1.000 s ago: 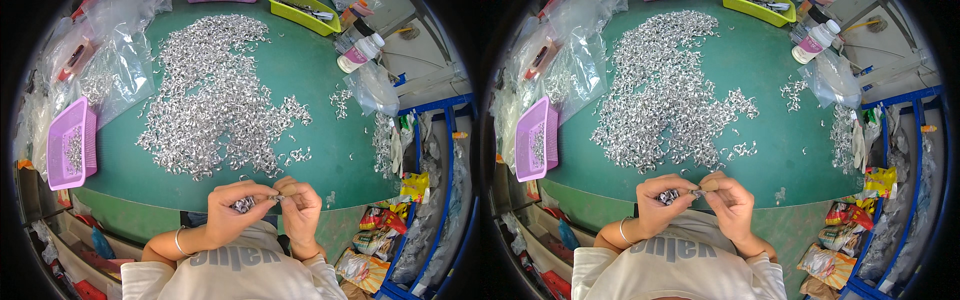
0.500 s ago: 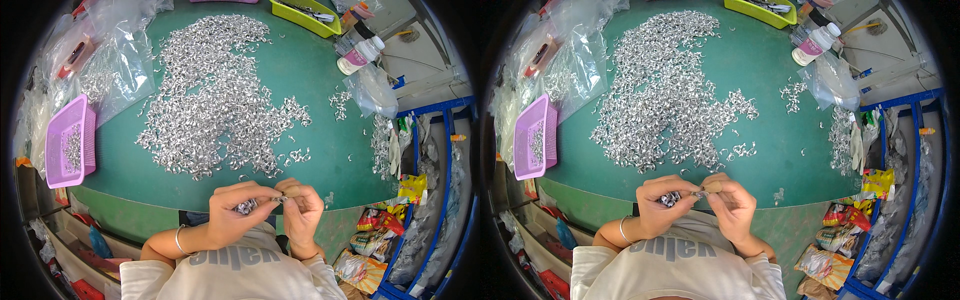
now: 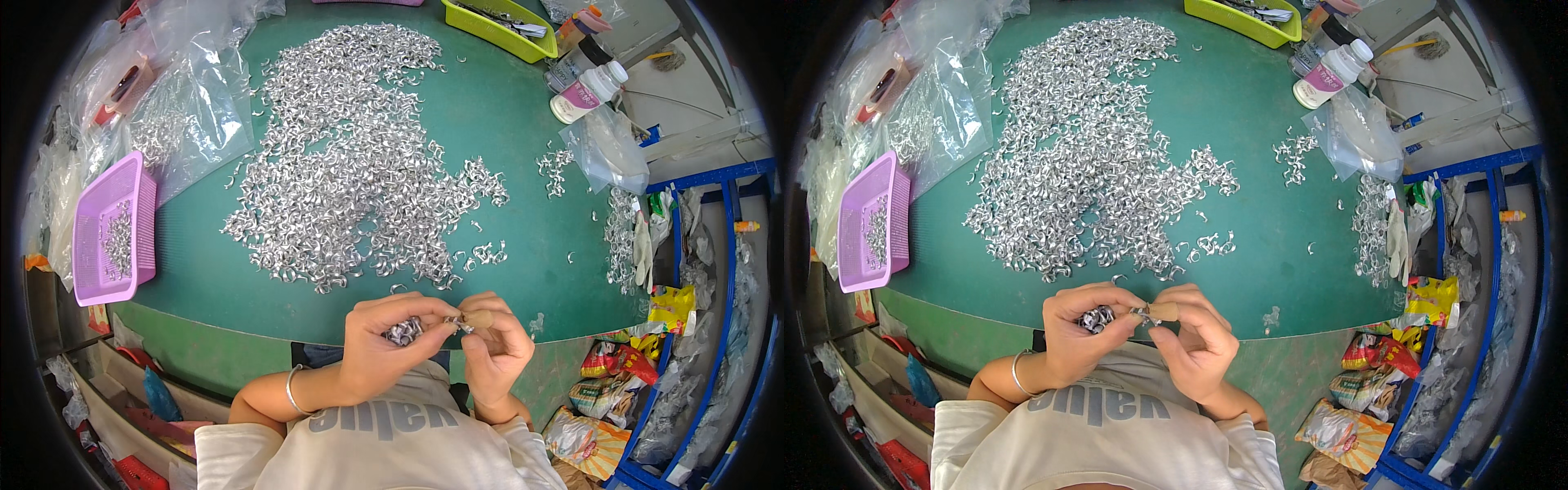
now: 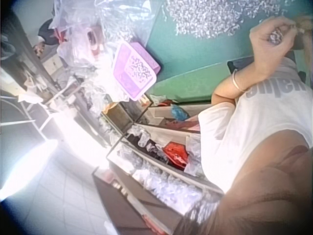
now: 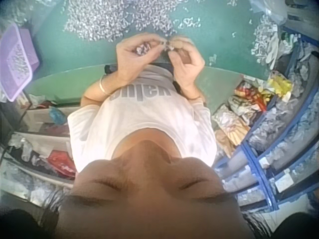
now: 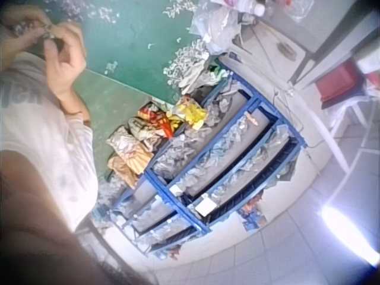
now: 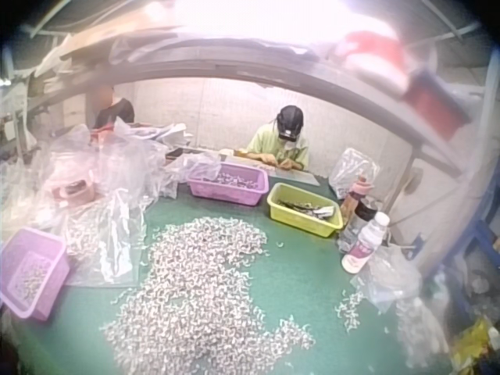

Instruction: The person picks through a pile of small metallic components on a workbench, selecting individual items and placing them into a small pink plastic basket.

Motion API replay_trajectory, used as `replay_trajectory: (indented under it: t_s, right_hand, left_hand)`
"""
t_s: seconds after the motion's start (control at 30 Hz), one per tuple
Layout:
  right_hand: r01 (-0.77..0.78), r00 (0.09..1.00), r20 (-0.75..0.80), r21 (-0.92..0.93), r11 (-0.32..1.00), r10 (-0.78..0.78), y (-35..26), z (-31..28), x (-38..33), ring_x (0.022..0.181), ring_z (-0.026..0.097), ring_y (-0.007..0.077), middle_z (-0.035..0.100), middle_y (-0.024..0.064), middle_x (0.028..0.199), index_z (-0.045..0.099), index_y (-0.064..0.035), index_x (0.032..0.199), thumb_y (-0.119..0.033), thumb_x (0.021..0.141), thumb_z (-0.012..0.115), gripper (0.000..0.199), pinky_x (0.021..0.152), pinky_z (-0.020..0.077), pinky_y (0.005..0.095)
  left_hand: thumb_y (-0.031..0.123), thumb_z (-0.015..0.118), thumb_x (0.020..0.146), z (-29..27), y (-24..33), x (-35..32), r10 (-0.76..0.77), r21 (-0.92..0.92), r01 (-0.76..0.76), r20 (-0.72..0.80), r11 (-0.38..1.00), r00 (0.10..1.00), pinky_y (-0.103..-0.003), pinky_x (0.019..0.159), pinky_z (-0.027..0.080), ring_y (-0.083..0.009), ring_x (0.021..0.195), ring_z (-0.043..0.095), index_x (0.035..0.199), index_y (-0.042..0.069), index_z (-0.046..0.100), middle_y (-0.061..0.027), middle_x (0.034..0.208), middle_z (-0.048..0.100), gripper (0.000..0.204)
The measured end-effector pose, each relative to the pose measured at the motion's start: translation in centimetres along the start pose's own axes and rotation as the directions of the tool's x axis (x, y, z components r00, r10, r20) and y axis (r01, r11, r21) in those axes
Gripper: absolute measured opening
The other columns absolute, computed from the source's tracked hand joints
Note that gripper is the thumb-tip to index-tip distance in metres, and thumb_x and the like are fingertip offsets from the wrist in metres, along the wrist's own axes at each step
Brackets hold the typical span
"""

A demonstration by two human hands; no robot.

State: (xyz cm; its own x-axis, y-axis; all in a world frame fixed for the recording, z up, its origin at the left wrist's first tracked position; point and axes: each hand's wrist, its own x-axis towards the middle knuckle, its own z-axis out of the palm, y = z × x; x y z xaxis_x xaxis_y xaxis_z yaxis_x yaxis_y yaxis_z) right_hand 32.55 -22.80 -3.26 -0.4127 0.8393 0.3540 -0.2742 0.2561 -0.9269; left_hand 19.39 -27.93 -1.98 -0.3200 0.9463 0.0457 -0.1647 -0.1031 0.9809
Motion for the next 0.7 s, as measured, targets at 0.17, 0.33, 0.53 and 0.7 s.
replay_trajectory:
  t_s: [0.17, 0.33, 0.53, 0.7]
  right_hand:
    - [-0.022, 1.0, -0.019, -0.03, 0.999, 0.021, 0.09, -0.01, -0.02, 0.077, 0.052, 0.023, 0.057, 0.0152, 0.084, 0.055, 0.0086, 0.087, 0.008, 0.071, 0.061, 0.018, 0.066, 0.0424, 0.0307]
    - [-0.018, 1.0, -0.014, 0.002, 1.0, 0.018, 0.33, 0.02, 0.02, 0.077, 0.053, 0.0229, 0.057, 0.0149, 0.084, 0.055, 0.0084, 0.087, 0.01, 0.071, 0.06, 0.016, 0.067, 0.0428, 0.031]
    - [-0.044, 0.999, -0.001, 0.089, 0.995, 0.044, 0.56, -0.16, -0.13, 0.077, 0.053, 0.0237, 0.057, 0.0147, 0.084, 0.055, 0.0088, 0.088, 0.01, 0.071, 0.06, 0.018, 0.067, 0.0431, 0.0329]
    - [-0.059, 0.998, 0.022, 0.129, 0.99, 0.056, 0.84, -0.22, -0.32, 0.077, 0.053, 0.0245, 0.058, 0.015, 0.084, 0.055, 0.0093, 0.09, 0.009, 0.072, 0.061, 0.019, 0.067, 0.0431, 0.0337]
  left_hand:
    - [-0.005, 0.064, 0.069, -0.02, 0.04, 0.05, 0.036, 0.026, -0.036, -0.003, 0.999, 0.999, -0.02, 0.052, 0.041, -0.0069, 0.056, 0.052, 0.084, -0.002, 0.064, -0.0051, 0.064, 0.058, 0.015]
    - [-0.007, 0.064, 0.066, -0.16, -0.12, 0.02, 0.097, 0.057, -0.096, -0.014, 0.994, 0.995, -0.021, 0.051, 0.041, -0.0094, 0.056, 0.053, 0.081, -0.003, 0.063, -0.0079, 0.065, 0.059, 0.015]
    - [-0.009, 0.066, 0.065, -0.24, -0.26, -0.1, 0.147, 0.086, -0.147, 0.005, 0.985, 0.989, -0.022, 0.051, 0.043, -0.0115, 0.057, 0.056, 0.08, -0.003, 0.063, -0.0108, 0.067, 0.061, 0.017]
    - [-0.009, 0.067, 0.066, -0.29, -0.21, -0.33, 0.169, 0.102, -0.17, 0.021, 0.98, 0.985, -0.021, 0.05, 0.043, -0.0117, 0.058, 0.057, 0.081, -0.003, 0.063, -0.0115, 0.07, 0.062, 0.017]
